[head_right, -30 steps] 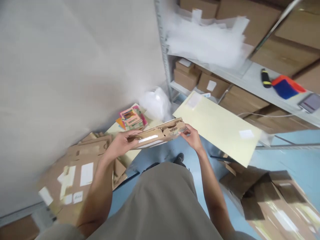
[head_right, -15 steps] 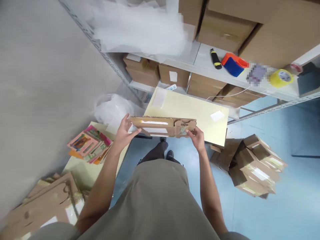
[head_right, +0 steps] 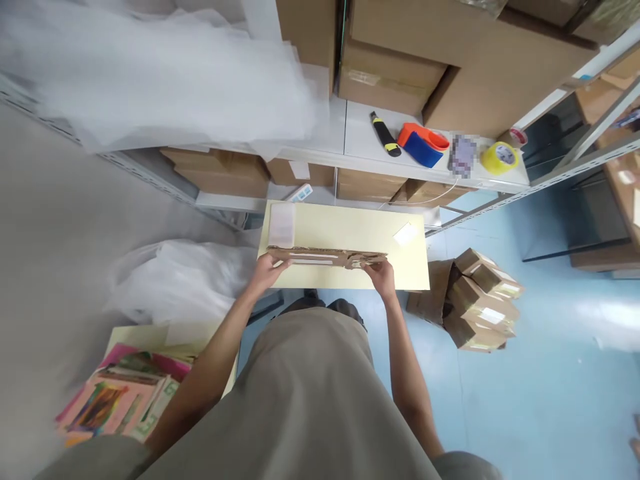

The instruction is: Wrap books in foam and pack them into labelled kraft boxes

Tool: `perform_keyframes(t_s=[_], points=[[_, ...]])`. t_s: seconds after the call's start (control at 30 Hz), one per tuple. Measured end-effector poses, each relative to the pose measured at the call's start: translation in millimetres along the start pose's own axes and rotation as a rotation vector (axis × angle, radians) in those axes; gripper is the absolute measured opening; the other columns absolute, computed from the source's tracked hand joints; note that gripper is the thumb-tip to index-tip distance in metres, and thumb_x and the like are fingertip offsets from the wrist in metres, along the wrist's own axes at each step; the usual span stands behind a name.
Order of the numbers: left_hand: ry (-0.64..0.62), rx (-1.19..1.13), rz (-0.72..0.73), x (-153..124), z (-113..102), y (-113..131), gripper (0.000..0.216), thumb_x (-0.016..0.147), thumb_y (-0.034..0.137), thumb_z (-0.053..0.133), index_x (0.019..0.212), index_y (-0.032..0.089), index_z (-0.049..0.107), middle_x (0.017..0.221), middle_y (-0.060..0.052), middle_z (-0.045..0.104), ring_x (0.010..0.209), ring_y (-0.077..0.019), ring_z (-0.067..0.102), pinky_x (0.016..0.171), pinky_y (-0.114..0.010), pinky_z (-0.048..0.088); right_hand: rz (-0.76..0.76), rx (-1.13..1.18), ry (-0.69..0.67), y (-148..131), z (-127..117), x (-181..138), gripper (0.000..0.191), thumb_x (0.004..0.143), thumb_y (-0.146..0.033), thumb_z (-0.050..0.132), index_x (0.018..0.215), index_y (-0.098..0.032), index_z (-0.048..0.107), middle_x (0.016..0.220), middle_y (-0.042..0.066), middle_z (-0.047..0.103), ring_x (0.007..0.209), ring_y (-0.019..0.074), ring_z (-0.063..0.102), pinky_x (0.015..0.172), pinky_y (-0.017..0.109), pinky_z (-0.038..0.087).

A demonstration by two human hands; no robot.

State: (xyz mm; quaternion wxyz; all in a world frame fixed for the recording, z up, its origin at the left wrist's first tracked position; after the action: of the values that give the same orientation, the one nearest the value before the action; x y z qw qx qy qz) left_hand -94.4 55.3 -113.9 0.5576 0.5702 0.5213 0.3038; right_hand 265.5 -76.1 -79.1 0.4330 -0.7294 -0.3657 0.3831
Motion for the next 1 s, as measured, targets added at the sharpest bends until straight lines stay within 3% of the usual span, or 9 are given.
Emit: perform_keyframes(t_s=[0.13,0.27,0.5,0.7,0.8,0.9,1.0], points=[[-0.055,0.002,-0.024,25,1,-6,0.047,0.079,0.049,0.083,0.111,0.017,0.072,0.123,-0.016,0.082,0.116,-0.0332,0.078,0.109,-0.051,0.061,0.055,-0.006,0.066,6,12,10,0.062,0.072,-0.072,0.089,0.102,-0.019,0.077,0.107,0.018,0.087,0.104,0.0406,0.083,0.094,0.055,0.067],[-0.068,-0.008,-0.037,42,0,-8,0.039,0.081,0.043,0.08,0.109,0.018,0.07,0.125,-0.016,0.081,0.122,-0.032,0.076,0.115,-0.05,0.057,0.052,0.024,0.015,7,23,18,0.06,0.077,-0.069,0.086,0.111,-0.02,0.075,0.115,0.018,0.086,0.111,0.0394,0.082,0.099,0.055,0.066],[-0.096,-0.02,-0.09,58,9,3,0.047,0.08,0.033,0.076,0.124,0.018,0.067,0.141,-0.015,0.076,0.136,-0.0314,0.069,0.116,-0.047,0.057,0.104,-0.028,-0.063,24,25,45,0.067,0.07,-0.06,0.09,0.119,-0.024,0.064,0.12,0.015,0.081,0.102,0.0326,0.081,0.091,0.053,0.069],[-0.117,0.018,-0.046,67,29,13,0.046,0.082,0.029,0.07,0.126,0.017,0.07,0.148,-0.016,0.073,0.143,-0.0313,0.065,0.127,-0.049,0.047,0.102,-0.039,-0.118,34,17,64,0.066,0.072,-0.05,0.084,0.128,-0.023,0.061,0.12,0.013,0.077,0.107,0.0314,0.077,0.096,0.054,0.067],[-0.16,-0.023,-0.096,67,45,9,0.047,0.084,0.034,0.07,0.128,0.018,0.071,0.146,-0.016,0.074,0.139,-0.0313,0.067,0.125,-0.05,0.049,0.056,0.006,-0.158,27,6,73,0.068,0.076,-0.046,0.081,0.138,-0.024,0.063,0.134,0.014,0.074,0.113,0.032,0.077,0.103,0.055,0.065],[-0.212,-0.074,-0.148,63,66,5,0.055,0.086,0.04,0.071,0.136,0.018,0.069,0.139,-0.015,0.077,0.13,-0.0299,0.071,0.117,-0.05,0.056,-0.004,0.076,-0.238,16,-5,80,0.07,0.085,-0.051,0.078,0.149,-0.028,0.064,0.156,0.013,0.067,0.126,0.034,0.073,0.112,0.055,0.06],[-0.22,-0.07,-0.139,61,84,7,0.065,0.087,0.042,0.068,0.148,0.02,0.064,0.139,-0.014,0.076,0.131,-0.0279,0.071,0.117,-0.046,0.056,-0.011,0.14,-0.294,11,-16,87,0.07,0.093,-0.065,0.071,0.152,-0.028,0.067,0.16,0.01,0.066,0.141,0.0368,0.066,0.12,0.055,0.055]])
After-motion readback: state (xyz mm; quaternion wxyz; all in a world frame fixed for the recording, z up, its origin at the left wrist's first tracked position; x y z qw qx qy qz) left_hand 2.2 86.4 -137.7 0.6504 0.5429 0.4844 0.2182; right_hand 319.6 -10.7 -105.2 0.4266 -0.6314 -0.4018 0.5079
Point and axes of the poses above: each hand's wrist, its own x-axis towards the middle knuckle, its own z-axis out of the palm, y = z × x, the point moved 4 cm from there along x, towards the middle knuckle
